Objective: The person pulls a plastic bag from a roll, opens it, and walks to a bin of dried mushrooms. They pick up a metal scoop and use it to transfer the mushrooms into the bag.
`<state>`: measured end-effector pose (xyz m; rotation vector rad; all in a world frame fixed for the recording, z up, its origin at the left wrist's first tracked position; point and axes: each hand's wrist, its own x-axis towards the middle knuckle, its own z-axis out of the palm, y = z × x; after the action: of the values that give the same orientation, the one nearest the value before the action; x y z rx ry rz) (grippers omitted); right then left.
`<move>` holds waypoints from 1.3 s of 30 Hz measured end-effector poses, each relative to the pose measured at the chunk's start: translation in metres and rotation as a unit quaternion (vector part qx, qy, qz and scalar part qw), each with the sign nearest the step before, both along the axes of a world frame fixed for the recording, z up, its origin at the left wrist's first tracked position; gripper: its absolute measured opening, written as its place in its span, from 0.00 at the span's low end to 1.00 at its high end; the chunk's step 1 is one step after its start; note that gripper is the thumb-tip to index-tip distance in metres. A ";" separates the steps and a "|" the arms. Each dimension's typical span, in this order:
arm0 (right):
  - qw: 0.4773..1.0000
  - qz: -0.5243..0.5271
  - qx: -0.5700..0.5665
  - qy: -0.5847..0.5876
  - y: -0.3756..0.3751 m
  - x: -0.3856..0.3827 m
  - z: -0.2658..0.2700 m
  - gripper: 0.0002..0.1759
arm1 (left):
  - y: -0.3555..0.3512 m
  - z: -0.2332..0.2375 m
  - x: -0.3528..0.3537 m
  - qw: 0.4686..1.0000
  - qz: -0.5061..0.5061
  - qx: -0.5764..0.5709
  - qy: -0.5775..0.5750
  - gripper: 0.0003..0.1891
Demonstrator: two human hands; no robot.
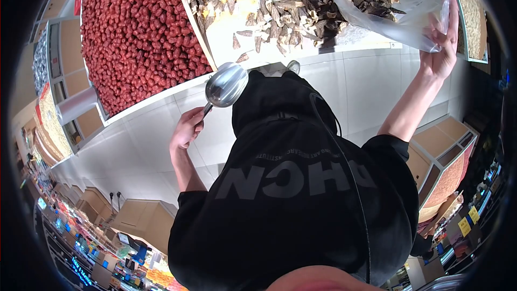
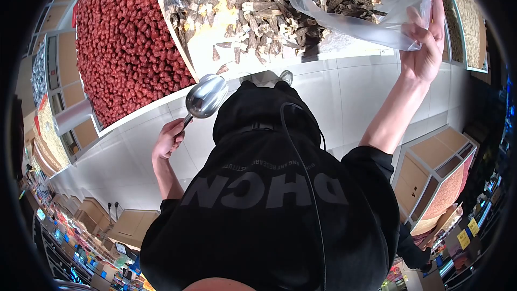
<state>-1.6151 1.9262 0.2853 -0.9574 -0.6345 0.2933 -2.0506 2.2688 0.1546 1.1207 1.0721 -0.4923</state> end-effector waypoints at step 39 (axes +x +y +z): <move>0.999 -0.045 -0.004 0.013 -0.007 -0.002 0.000 0.53 | 0.022 -0.050 0.094 0.985 0.101 -0.069 -0.123 0.12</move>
<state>-1.6170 1.9195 0.2850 -0.9854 -0.5654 0.2277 -1.9565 2.2908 0.1043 0.9120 0.9095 -0.2548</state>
